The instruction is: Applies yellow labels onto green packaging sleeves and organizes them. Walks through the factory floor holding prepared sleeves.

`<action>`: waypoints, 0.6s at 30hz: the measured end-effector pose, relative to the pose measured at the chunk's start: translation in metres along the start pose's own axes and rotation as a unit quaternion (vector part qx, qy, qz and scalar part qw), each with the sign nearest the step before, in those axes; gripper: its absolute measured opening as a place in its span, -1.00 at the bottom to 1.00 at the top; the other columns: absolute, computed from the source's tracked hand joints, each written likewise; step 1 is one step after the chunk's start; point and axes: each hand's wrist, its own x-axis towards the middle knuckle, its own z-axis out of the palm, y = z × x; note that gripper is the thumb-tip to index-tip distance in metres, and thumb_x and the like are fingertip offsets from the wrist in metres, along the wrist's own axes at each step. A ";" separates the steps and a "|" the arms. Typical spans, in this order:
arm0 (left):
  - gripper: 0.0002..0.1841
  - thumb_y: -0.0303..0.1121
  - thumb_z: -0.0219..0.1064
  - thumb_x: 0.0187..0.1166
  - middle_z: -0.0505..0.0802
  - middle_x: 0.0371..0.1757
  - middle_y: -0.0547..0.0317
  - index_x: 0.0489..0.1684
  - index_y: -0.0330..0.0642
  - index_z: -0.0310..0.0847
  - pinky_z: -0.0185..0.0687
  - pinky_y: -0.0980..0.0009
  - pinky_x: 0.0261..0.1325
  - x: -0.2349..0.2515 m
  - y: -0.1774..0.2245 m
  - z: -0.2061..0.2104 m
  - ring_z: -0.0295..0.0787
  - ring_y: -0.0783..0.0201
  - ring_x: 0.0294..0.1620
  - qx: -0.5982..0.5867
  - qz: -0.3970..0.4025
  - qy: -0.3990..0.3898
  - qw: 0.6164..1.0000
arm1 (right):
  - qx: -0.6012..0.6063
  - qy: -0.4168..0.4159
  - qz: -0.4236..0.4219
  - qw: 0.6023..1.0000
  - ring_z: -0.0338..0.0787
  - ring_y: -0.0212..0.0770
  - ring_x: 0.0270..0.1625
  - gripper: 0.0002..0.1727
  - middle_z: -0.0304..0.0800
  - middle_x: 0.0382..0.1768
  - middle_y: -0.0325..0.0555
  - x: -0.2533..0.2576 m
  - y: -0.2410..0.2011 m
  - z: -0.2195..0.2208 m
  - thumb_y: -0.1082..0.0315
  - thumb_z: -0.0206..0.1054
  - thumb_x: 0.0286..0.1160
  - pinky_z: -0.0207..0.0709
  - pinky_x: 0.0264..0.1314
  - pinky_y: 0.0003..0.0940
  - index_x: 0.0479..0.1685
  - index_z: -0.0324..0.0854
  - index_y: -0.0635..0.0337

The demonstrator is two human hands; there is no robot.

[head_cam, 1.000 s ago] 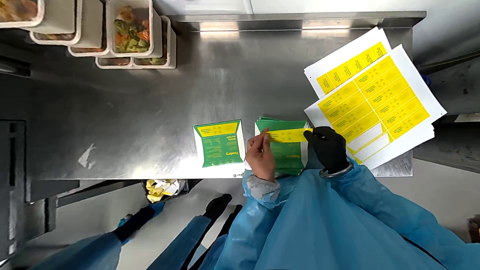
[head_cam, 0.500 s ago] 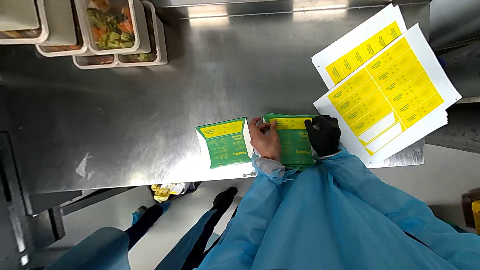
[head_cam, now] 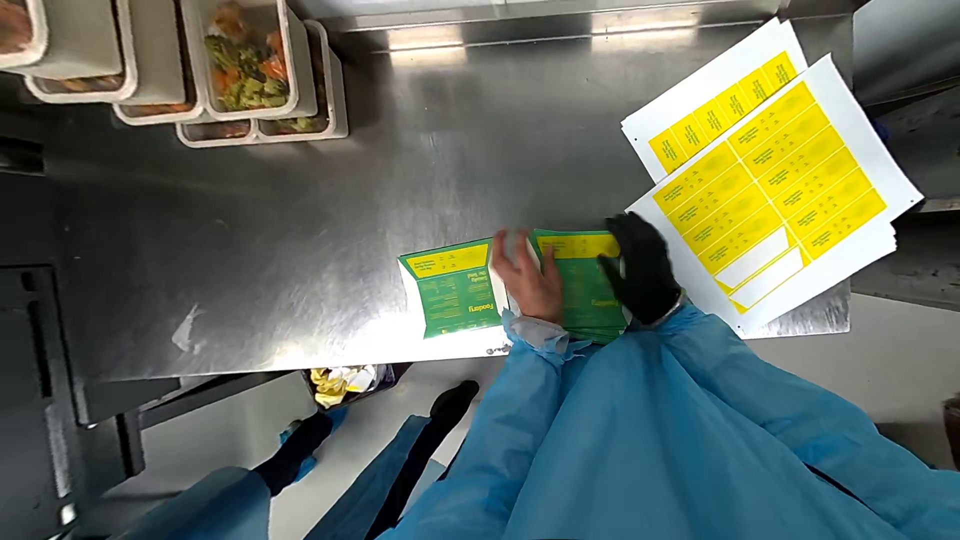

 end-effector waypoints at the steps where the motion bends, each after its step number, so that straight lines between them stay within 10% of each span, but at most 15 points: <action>1: -0.51 -0.17 0.35 0.67 0.48 0.64 -0.36 0.49 -0.26 0.57 0.25 -0.16 0.73 -0.005 -0.003 -0.003 0.30 -0.29 0.72 0.020 0.073 -0.087 0.993 | -0.005 -0.071 -0.059 0.996 0.21 0.05 0.85 -0.35 0.36 0.76 -0.02 -0.002 -0.002 0.001 0.00 0.12 0.78 0.05 0.88 0.14 0.75 0.35 0.14; 4: -0.35 0.13 -0.23 0.85 0.09 0.94 0.30 0.90 0.14 0.09 -0.28 -0.34 0.86 -0.016 -0.016 -0.003 -0.21 0.07 0.96 0.155 0.176 -0.277 0.932 | -0.026 -0.211 -0.105 0.972 -0.08 -0.17 0.94 -0.20 0.00 0.92 -0.22 -0.011 0.009 0.012 -0.23 -0.08 0.78 -0.29 0.94 0.20 0.92 0.06 -0.01; 7: -0.24 0.27 -0.32 0.80 -0.07 0.97 0.38 0.96 0.14 -0.12 -0.35 -0.40 0.83 -0.020 -0.018 -0.009 -0.37 0.10 0.97 0.204 0.156 -0.289 0.922 | -0.052 -0.191 -0.045 0.979 -0.03 -0.15 0.93 -0.10 0.03 0.91 -0.15 -0.024 0.031 0.003 -0.32 -0.07 0.72 -0.25 0.94 0.16 0.91 0.03 0.07; 11: 0.21 0.64 -0.09 0.41 0.00 0.94 -0.03 0.88 -0.27 0.02 -0.40 -0.38 0.85 -0.022 0.002 -0.021 -0.30 -0.14 0.95 0.201 0.129 -0.249 0.939 | -0.093 -0.058 -0.001 0.994 0.45 0.07 0.73 -0.28 0.60 0.58 0.09 -0.053 0.073 -0.032 -0.16 0.05 0.74 0.04 0.86 0.24 0.60 0.50 0.25; 13: 0.47 0.79 0.18 -0.01 -0.02 0.95 -0.02 0.89 -0.25 0.00 -0.28 -0.29 0.87 -0.025 0.003 -0.031 -0.31 -0.12 0.95 0.181 0.155 -0.311 0.920 | -0.065 -0.054 0.003 0.996 0.45 0.11 0.72 -0.20 0.57 0.61 0.09 -0.077 0.107 -0.058 -0.26 0.17 0.62 0.12 0.83 0.22 0.63 0.50 0.18; 15: 0.63 0.67 0.52 -0.34 -0.12 0.97 0.03 0.92 -0.19 -0.10 -0.25 -0.32 0.85 -0.031 0.006 -0.045 -0.37 -0.10 0.96 0.196 0.164 -0.397 0.881 | -0.070 -0.112 0.001 0.991 0.31 0.14 0.79 0.01 0.42 0.72 0.06 -0.109 0.138 -0.078 -0.45 0.28 0.37 0.12 0.82 0.23 0.72 0.41 0.09; 18: 0.52 0.28 0.80 -0.24 -0.14 0.96 -0.08 0.90 -0.24 -0.06 -0.29 -0.51 0.75 -0.029 0.019 -0.057 -0.36 -0.22 0.94 0.248 0.167 -0.484 0.823 | -0.117 -0.211 -0.057 0.969 0.11 0.15 0.88 0.30 0.20 0.84 0.01 -0.145 0.177 -0.099 -0.64 0.34 0.05 0.03 0.82 0.35 0.85 0.21 0.03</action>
